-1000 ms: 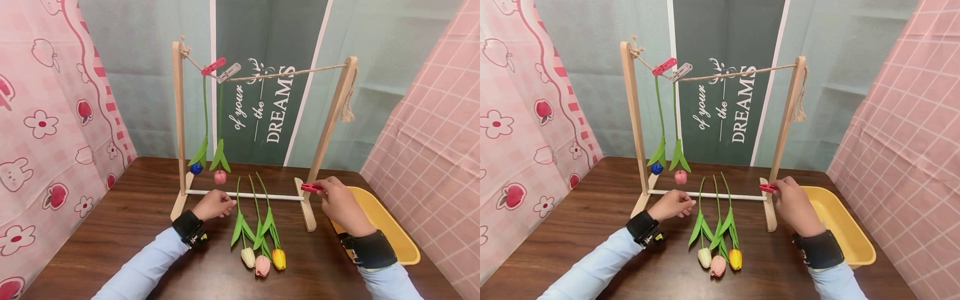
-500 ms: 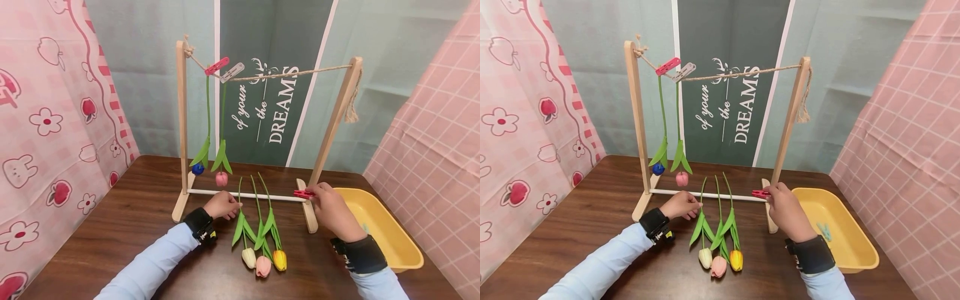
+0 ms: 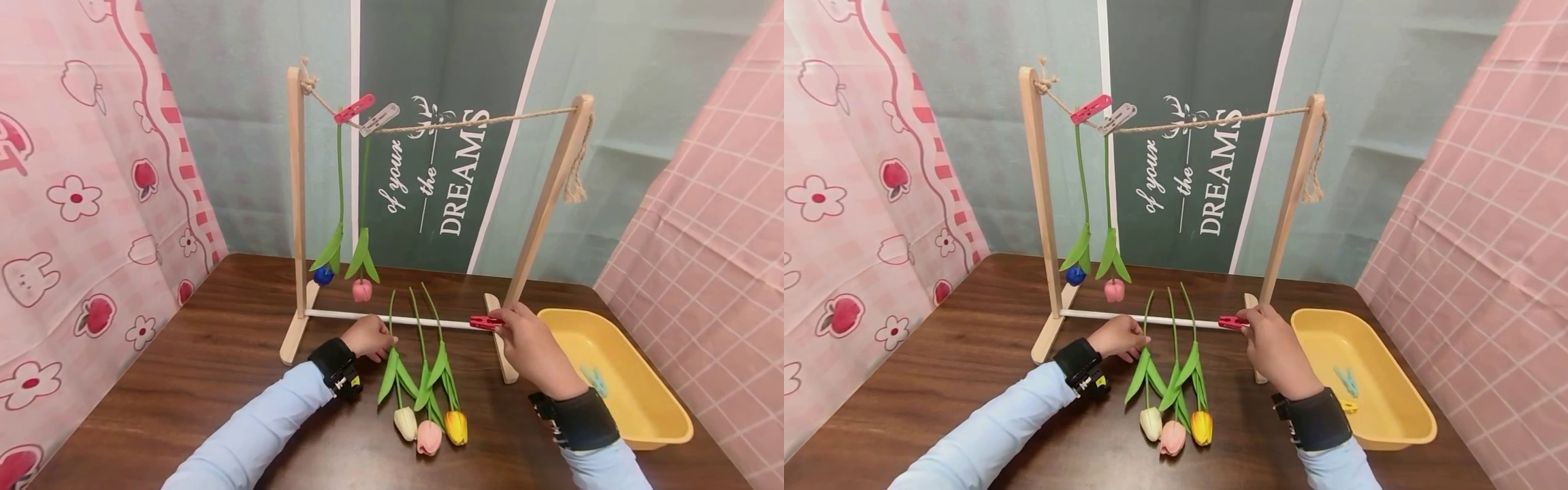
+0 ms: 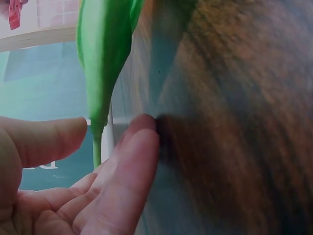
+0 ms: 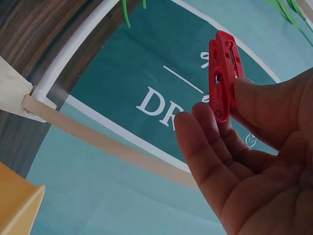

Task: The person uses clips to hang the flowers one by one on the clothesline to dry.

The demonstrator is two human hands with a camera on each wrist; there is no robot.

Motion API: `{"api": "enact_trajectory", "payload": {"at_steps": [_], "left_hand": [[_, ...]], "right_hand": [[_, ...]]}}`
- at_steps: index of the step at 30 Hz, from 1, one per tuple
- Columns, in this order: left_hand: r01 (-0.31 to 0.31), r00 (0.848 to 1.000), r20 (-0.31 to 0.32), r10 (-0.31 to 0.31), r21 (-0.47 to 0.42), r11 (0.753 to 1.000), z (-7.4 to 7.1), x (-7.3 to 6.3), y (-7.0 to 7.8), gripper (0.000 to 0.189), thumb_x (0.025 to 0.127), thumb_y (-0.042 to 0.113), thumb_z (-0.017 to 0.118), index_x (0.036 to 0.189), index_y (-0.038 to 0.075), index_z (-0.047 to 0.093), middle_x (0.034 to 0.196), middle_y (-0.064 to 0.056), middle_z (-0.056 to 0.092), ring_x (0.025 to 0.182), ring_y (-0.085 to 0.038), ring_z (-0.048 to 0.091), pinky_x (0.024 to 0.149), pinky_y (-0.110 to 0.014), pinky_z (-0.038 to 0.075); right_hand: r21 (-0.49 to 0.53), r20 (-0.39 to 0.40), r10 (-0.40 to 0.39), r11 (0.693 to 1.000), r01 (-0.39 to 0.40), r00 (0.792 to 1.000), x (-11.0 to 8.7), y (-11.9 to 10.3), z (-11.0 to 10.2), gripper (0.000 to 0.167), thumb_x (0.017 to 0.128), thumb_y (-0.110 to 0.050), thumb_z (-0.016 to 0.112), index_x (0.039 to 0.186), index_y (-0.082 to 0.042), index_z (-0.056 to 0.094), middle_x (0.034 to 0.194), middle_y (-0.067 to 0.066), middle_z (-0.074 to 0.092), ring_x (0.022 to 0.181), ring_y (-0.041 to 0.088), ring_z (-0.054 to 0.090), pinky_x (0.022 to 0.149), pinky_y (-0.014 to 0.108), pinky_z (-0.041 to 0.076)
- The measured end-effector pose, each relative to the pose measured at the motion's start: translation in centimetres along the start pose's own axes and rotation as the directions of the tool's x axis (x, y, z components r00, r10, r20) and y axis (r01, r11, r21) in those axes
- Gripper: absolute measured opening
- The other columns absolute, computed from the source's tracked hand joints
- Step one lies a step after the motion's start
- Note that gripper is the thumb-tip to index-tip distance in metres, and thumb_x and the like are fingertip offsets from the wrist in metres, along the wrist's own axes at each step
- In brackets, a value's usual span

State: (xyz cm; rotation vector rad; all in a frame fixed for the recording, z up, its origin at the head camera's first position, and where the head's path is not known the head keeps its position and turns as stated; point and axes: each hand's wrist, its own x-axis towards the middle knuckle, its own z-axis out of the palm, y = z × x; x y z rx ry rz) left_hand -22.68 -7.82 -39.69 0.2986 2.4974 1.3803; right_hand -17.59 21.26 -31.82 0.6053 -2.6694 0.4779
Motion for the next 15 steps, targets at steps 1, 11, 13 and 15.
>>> {"api": "enact_trajectory", "payload": {"at_steps": [1,11,13,15], "left_hand": [[0.002,1.0,0.001,-0.002,-0.007,1.0,0.05,0.09,-0.05,0.021,0.093,0.009,0.065,0.076,-0.004,0.067,0.068,-0.015,0.067,0.06,-0.023,0.067,0.054,-0.031,0.055],[0.009,1.0,0.0,-0.009,-0.093,0.996,0.57,0.76,-0.7,0.025,0.091,0.002,0.063,0.068,-0.005,0.062,0.068,-0.011,0.067,0.054,-0.016,0.063,0.053,-0.031,0.055],[0.007,1.0,0.002,-0.007,-0.119,0.993,0.69,0.74,-0.71,0.026,0.091,0.0,0.062,0.066,-0.004,0.06,0.071,-0.009,0.068,0.054,-0.015,0.062,0.053,-0.032,0.055],[0.009,1.0,0.003,-0.008,-0.144,0.99,0.74,0.68,-0.65,0.026,0.091,-0.001,0.061,0.066,-0.003,0.06,0.07,-0.009,0.067,0.054,-0.015,0.061,0.054,-0.032,0.055]], "right_hand": [[-0.002,0.0,0.001,1.0,-0.001,1.0,0.01,-0.01,0.02,0.024,0.083,0.007,0.07,0.107,0.005,0.067,0.087,0.01,0.053,0.072,0.023,0.051,0.064,0.04,0.049],[-0.01,-0.004,-0.009,1.0,0.009,1.0,0.01,0.13,0.36,0.023,0.082,0.007,0.071,0.105,0.005,0.067,0.083,0.008,0.051,0.069,0.021,0.049,0.061,0.036,0.048],[-0.01,-0.006,-0.011,1.0,0.011,1.0,0.02,0.2,0.4,0.023,0.082,0.007,0.071,0.105,0.005,0.067,0.083,0.008,0.051,0.069,0.021,0.049,0.061,0.036,0.048],[-0.01,-0.007,-0.012,1.0,0.012,1.0,0.02,0.24,0.39,0.023,0.082,0.007,0.071,0.105,0.005,0.067,0.084,0.009,0.052,0.07,0.022,0.05,0.062,0.037,0.048]]}}
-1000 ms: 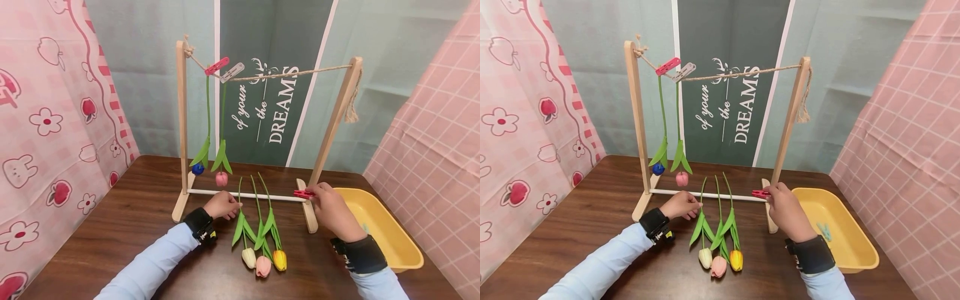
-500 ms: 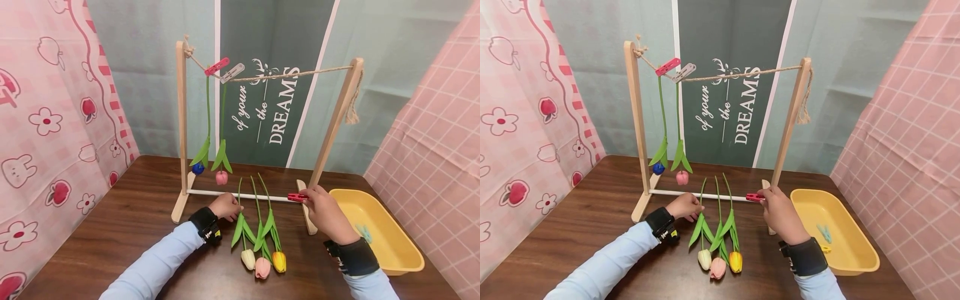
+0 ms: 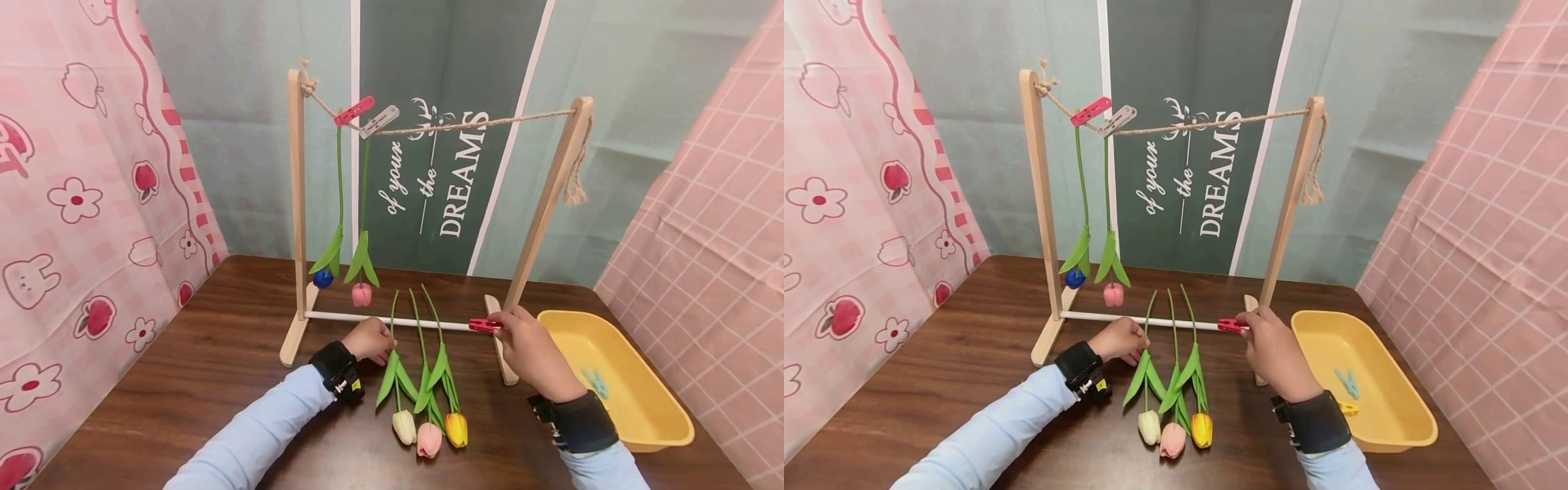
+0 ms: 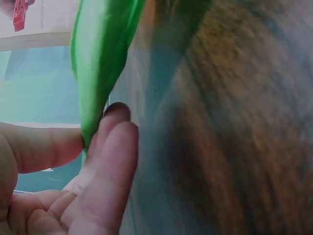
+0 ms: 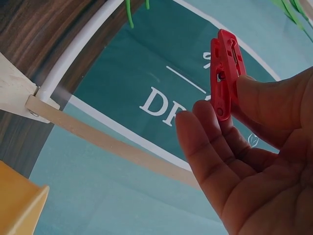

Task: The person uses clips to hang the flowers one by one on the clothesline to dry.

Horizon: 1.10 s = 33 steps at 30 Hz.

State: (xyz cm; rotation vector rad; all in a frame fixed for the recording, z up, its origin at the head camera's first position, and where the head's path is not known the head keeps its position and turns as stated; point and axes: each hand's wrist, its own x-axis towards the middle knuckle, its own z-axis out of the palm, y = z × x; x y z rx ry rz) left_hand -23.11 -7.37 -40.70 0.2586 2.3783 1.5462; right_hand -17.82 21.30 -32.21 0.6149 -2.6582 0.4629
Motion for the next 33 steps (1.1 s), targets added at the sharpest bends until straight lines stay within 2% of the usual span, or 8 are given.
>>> {"api": "enact_trajectory", "payload": {"at_steps": [5,10,16,20,23,29,33], "left_hand": [[-0.03,1.0,-0.008,0.029,-0.043,0.999,-0.1,-0.5,0.5,0.019,0.091,-0.002,0.06,0.073,-0.005,0.062,0.066,-0.009,0.062,0.054,-0.016,0.06,0.056,-0.033,0.056],[-0.079,0.997,-0.022,0.078,-0.077,0.994,-0.4,-1.1,1.4,0.013,0.092,-0.001,0.06,0.082,-0.009,0.064,0.068,-0.009,0.062,0.056,-0.017,0.061,0.058,-0.035,0.057],[-0.145,0.989,-0.043,0.141,-0.095,0.985,-0.7,-1.9,2.3,0.012,0.092,0.0,0.061,0.082,-0.006,0.062,0.067,-0.006,0.062,0.054,-0.016,0.061,0.059,-0.039,0.057],[-0.204,0.978,-0.066,0.2,-0.061,0.977,-1.1,-2.6,3.3,0.011,0.093,0.001,0.062,0.084,-0.006,0.061,0.066,-0.005,0.063,0.056,-0.028,0.065,0.06,-0.044,0.057],[-0.26,0.963,-0.073,0.258,-0.016,0.966,-1.4,-3.1,4.2,0.009,0.093,0.001,0.062,0.086,-0.005,0.061,0.066,-0.005,0.063,0.06,-0.036,0.066,0.06,-0.046,0.056],[-0.34,0.935,-0.08,0.347,0.084,0.937,-2.1,-4.1,5.9,0.01,0.095,0.004,0.061,0.085,0.0,0.061,0.066,-0.006,0.063,0.061,-0.032,0.066,0.057,-0.039,0.055],[-0.373,0.922,-0.079,0.379,0.081,0.924,-2.6,-4.6,7.0,0.009,0.096,0.005,0.061,0.088,0.0,0.062,0.068,-0.006,0.063,0.064,-0.034,0.066,0.059,-0.037,0.055]], "right_hand": [[-0.002,-0.003,-0.01,1.0,0.01,1.0,-0.1,-0.1,-0.3,0.024,0.082,0.007,0.069,0.106,0.006,0.067,0.085,0.009,0.052,0.07,0.023,0.05,0.062,0.038,0.048],[-0.007,-0.026,-0.037,0.999,0.036,0.999,0.2,-0.3,-0.6,0.025,0.083,0.008,0.069,0.108,0.006,0.066,0.086,0.01,0.053,0.071,0.024,0.053,0.063,0.039,0.05],[-0.018,-0.062,-0.088,0.996,0.087,0.994,0.9,-0.7,-1.3,0.027,0.082,0.009,0.07,0.109,0.007,0.066,0.09,0.013,0.057,0.076,0.027,0.058,0.067,0.043,0.053],[-0.038,-0.102,-0.144,0.989,0.141,0.984,1.5,-1.2,-2.2,0.026,0.082,0.009,0.069,0.108,0.006,0.066,0.09,0.012,0.057,0.074,0.025,0.057,0.064,0.041,0.051],[-0.054,-0.119,-0.182,0.983,0.177,0.976,2.1,-1.6,-2.9,0.024,0.083,0.009,0.068,0.106,0.005,0.066,0.088,0.011,0.056,0.07,0.024,0.055,0.061,0.039,0.048],[-0.087,-0.132,-0.239,0.969,0.229,0.962,3.5,-2.5,-4.7,0.022,0.082,0.01,0.07,0.104,0.005,0.066,0.086,0.01,0.055,0.069,0.023,0.051,0.06,0.037,0.046],[-0.115,-0.154,-0.287,0.955,0.272,0.945,4.4,-3.1,-6.2,0.024,0.081,0.01,0.071,0.104,0.005,0.066,0.086,0.011,0.056,0.069,0.024,0.052,0.059,0.038,0.047]]}}
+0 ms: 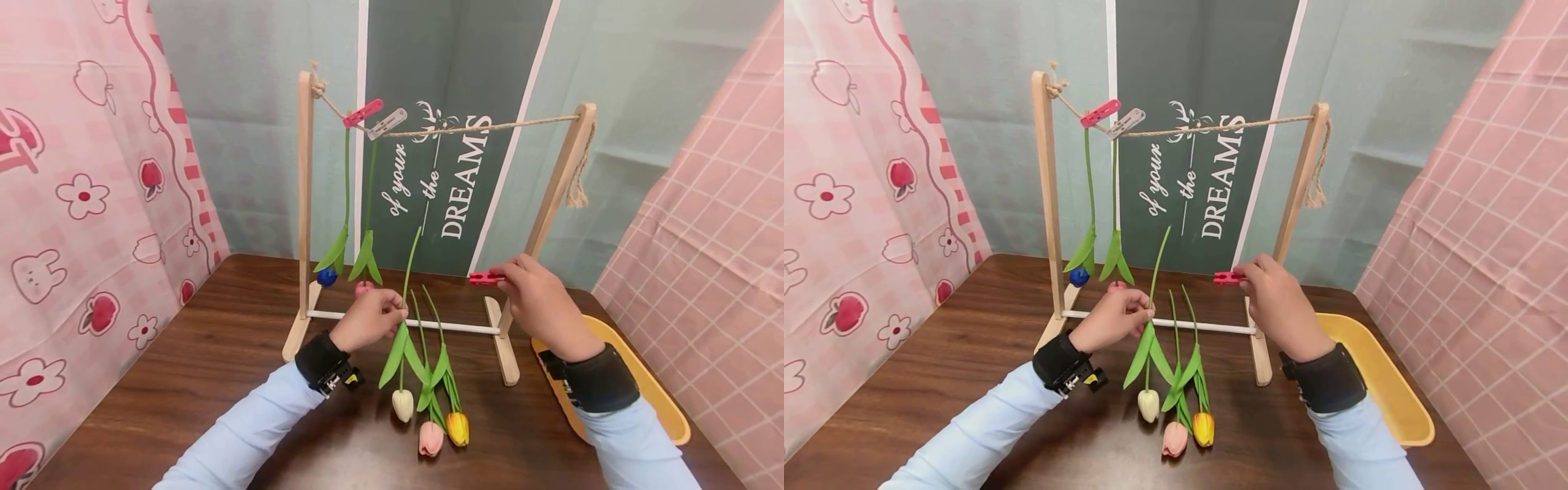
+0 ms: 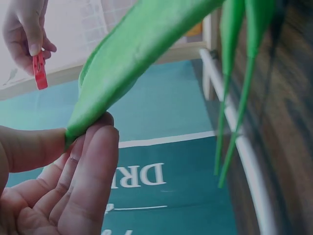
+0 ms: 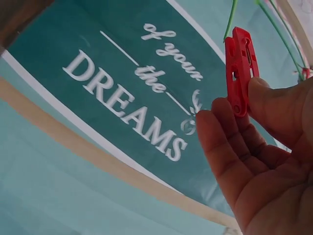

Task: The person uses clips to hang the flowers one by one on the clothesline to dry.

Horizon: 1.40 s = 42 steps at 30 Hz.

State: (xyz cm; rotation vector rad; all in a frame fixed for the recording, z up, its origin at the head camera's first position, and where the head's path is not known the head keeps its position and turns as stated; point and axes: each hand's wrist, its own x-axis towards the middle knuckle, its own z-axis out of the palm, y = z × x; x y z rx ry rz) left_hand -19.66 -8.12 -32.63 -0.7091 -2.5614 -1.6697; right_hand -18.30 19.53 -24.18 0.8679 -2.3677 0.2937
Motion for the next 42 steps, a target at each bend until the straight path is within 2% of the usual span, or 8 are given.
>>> {"api": "enact_trajectory", "payload": {"at_steps": [2,10,19,23,28,36,39,42], "left_hand": [[-0.023,1.0,-0.006,0.023,0.003,1.0,-0.3,0.0,0.6,0.008,0.096,0.005,0.061,0.09,0.0,0.062,0.069,-0.005,0.064,0.065,-0.034,0.067,0.059,-0.036,0.056],[-0.107,0.993,-0.051,0.109,0.04,0.993,-1.4,0.0,2.9,0.005,0.095,0.006,0.063,0.092,0.003,0.065,0.074,-0.002,0.066,0.064,-0.02,0.066,0.059,-0.027,0.054],[-0.203,0.967,-0.13,0.217,0.117,0.972,-2.2,0.3,4.3,0.006,0.095,0.009,0.064,0.094,0.004,0.066,0.072,-0.001,0.064,0.063,-0.02,0.063,0.059,-0.027,0.051],[-0.234,0.954,-0.155,0.256,0.144,0.962,-2.4,0.6,4.8,0.005,0.095,0.009,0.064,0.094,0.005,0.066,0.071,-0.002,0.062,0.06,-0.014,0.058,0.056,-0.027,0.049],[-0.272,0.93,-0.2,0.307,0.187,0.944,-2.6,1.2,5.3,0.005,0.095,0.011,0.064,0.095,0.006,0.066,0.073,-0.003,0.062,0.058,-0.012,0.054,0.053,-0.026,0.045],[-0.316,0.883,-0.278,0.378,0.245,0.917,-3.2,2.3,5.7,0.003,0.094,0.008,0.065,0.095,0.006,0.067,0.077,-0.002,0.065,0.063,-0.012,0.056,0.059,-0.027,0.045],[-0.31,0.873,-0.304,0.382,0.26,0.915,-3.4,2.7,5.9,0.005,0.094,0.008,0.065,0.097,0.005,0.067,0.079,-0.003,0.067,0.066,-0.012,0.058,0.063,-0.027,0.047],[-0.292,0.871,-0.326,0.368,0.259,0.921,-3.6,3.1,5.9,0.006,0.094,0.009,0.065,0.098,0.004,0.068,0.081,-0.003,0.068,0.069,-0.012,0.061,0.065,-0.027,0.049]], "right_hand": [[-0.01,-0.012,-0.025,1.0,0.025,1.0,0.6,-0.1,-0.7,0.025,0.08,0.011,0.071,0.105,0.005,0.066,0.087,0.012,0.056,0.07,0.024,0.053,0.059,0.039,0.048],[-0.04,-0.057,-0.126,0.992,0.123,0.99,3.1,-0.6,-3.0,0.026,0.079,0.013,0.071,0.102,0.004,0.066,0.088,0.013,0.057,0.073,0.027,0.055,0.061,0.042,0.05],[-0.067,-0.077,-0.18,0.982,0.175,0.981,6.6,-1.4,-5.5,0.024,0.08,0.011,0.071,0.103,0.005,0.067,0.088,0.016,0.058,0.074,0.03,0.056,0.065,0.045,0.05],[-0.081,-0.088,-0.206,0.977,0.199,0.975,8.2,-1.7,-6.7,0.022,0.082,0.01,0.071,0.102,0.005,0.067,0.088,0.016,0.058,0.074,0.03,0.056,0.066,0.045,0.051],[-0.092,-0.08,-0.21,0.975,0.202,0.974,10.0,-2.2,-8.1,0.019,0.085,0.009,0.068,0.104,0.006,0.067,0.089,0.018,0.058,0.076,0.031,0.056,0.069,0.045,0.051],[-0.096,-0.071,-0.203,0.976,0.196,0.977,12.8,-2.8,-9.7,0.014,0.09,0.006,0.063,0.104,0.008,0.066,0.092,0.02,0.06,0.079,0.035,0.057,0.073,0.047,0.049],[-0.076,-0.06,-0.176,0.982,0.172,0.983,14.0,-3.1,-10.3,0.015,0.092,0.005,0.06,0.105,0.008,0.066,0.094,0.021,0.061,0.081,0.035,0.056,0.074,0.047,0.047],[-0.061,-0.031,-0.144,0.988,0.142,0.989,15.2,-3.4,-10.8,0.017,0.094,0.003,0.059,0.108,0.007,0.067,0.097,0.021,0.062,0.085,0.035,0.056,0.076,0.046,0.046]]}}
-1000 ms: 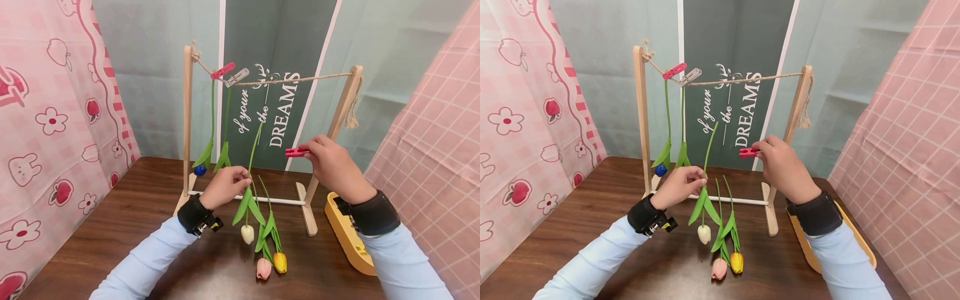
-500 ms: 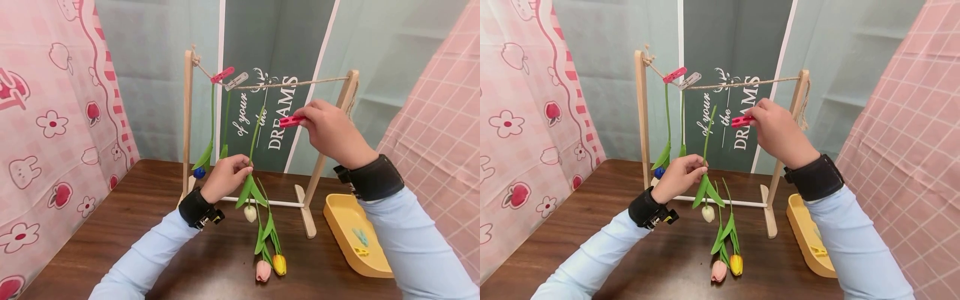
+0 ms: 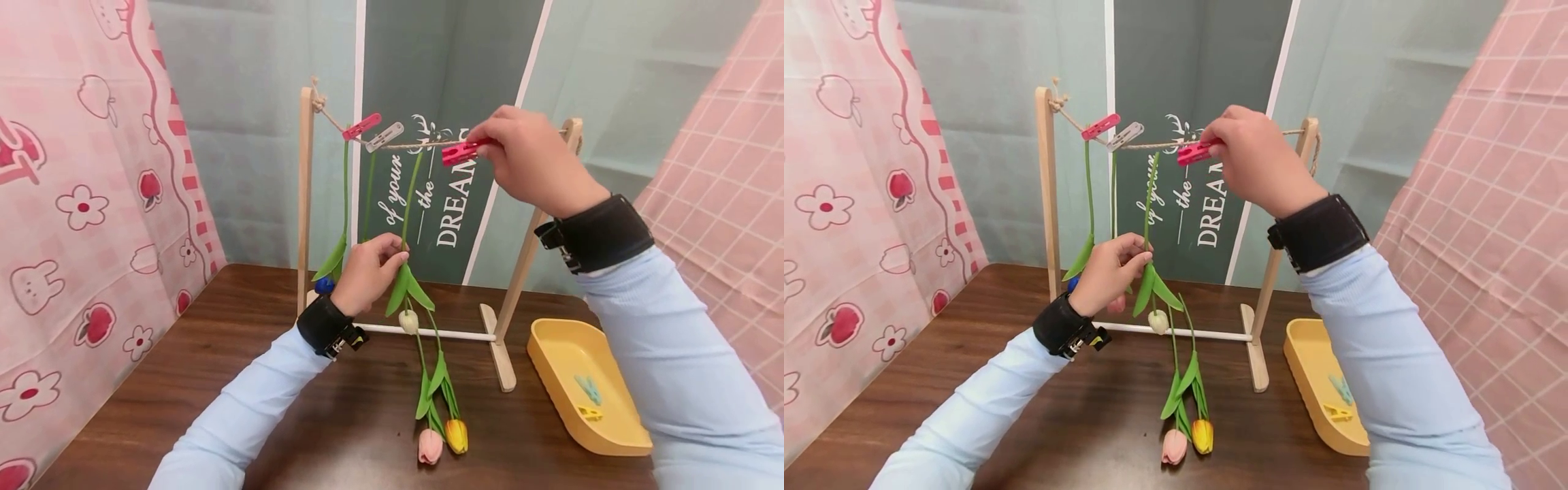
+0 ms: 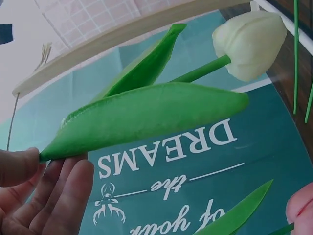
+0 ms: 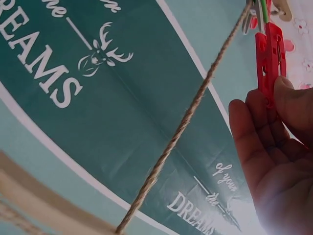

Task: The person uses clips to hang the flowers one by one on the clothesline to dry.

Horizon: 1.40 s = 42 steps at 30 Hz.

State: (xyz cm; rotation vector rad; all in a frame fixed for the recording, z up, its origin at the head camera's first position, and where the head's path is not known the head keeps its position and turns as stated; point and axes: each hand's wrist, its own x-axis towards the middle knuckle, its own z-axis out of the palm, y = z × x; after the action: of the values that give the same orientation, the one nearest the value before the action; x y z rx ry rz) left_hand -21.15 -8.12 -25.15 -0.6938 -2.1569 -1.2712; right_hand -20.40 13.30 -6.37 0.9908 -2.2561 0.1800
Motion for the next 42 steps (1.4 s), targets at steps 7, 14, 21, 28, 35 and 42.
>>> {"api": "enact_trajectory", "payload": {"at_steps": [7,14,21,28,35,42], "left_hand": [[-0.001,0.999,-0.044,0.002,0.024,1.0,0.3,1.0,-0.7,0.005,0.093,0.009,0.066,0.097,0.005,0.067,0.084,-0.004,0.07,0.071,-0.013,0.064,0.068,-0.028,0.05],[0.017,0.998,-0.062,-0.014,0.045,0.999,0.3,1.8,-1.1,0.004,0.094,0.011,0.066,0.095,0.007,0.067,0.083,-0.003,0.071,0.072,-0.013,0.064,0.068,-0.028,0.049],[0.034,0.998,-0.063,-0.032,0.029,0.999,0.3,2.5,-1.6,0.006,0.094,0.01,0.066,0.096,0.005,0.067,0.082,-0.005,0.07,0.072,-0.015,0.064,0.068,-0.029,0.05],[0.062,0.996,-0.06,-0.06,0.028,0.998,0.4,2.7,-1.9,0.007,0.094,0.011,0.066,0.097,0.005,0.067,0.084,-0.006,0.071,0.073,-0.016,0.064,0.068,-0.03,0.05],[0.077,0.996,-0.046,-0.075,0.04,0.996,0.7,2.9,-2.2,0.008,0.095,0.011,0.065,0.1,0.006,0.068,0.087,-0.005,0.071,0.075,-0.015,0.064,0.07,-0.03,0.05],[0.092,0.995,-0.037,-0.09,0.036,0.995,0.9,3.0,-2.5,0.009,0.095,0.011,0.065,0.102,0.006,0.067,0.089,-0.005,0.071,0.077,-0.016,0.065,0.07,-0.03,0.05]], "right_hand": [[-0.001,0.066,0.03,1.0,-0.03,0.997,2.7,-0.1,-0.2,0.019,0.096,-0.001,0.057,0.109,0.005,0.069,0.101,0.02,0.065,0.09,0.033,0.056,0.081,0.045,0.045],[-0.019,0.168,0.076,0.997,-0.074,0.983,4.6,-0.1,0.0,0.02,0.097,-0.002,0.055,0.11,0.004,0.068,0.101,0.019,0.062,0.092,0.033,0.053,0.082,0.043,0.043],[-0.008,0.217,0.092,0.996,-0.092,0.972,6.1,0.1,0.4,0.022,0.097,-0.001,0.051,0.11,0.004,0.068,0.102,0.019,0.063,0.091,0.032,0.053,0.08,0.041,0.043],[-0.019,0.283,0.12,0.993,-0.12,0.952,7.4,0.5,1.1,0.023,0.096,0.001,0.049,0.107,0.003,0.069,0.101,0.019,0.064,0.09,0.031,0.051,0.076,0.039,0.042],[-0.008,0.313,0.136,0.99,-0.14,0.94,7.6,0.6,1.8,0.023,0.097,0.0,0.049,0.106,0.002,0.069,0.101,0.018,0.065,0.09,0.03,0.051,0.077,0.039,0.042],[0.0,0.327,0.117,0.992,-0.124,0.938,7.8,0.6,2.5,0.021,0.097,-0.001,0.05,0.107,0.003,0.069,0.101,0.018,0.066,0.088,0.03,0.052,0.079,0.039,0.044]]}}
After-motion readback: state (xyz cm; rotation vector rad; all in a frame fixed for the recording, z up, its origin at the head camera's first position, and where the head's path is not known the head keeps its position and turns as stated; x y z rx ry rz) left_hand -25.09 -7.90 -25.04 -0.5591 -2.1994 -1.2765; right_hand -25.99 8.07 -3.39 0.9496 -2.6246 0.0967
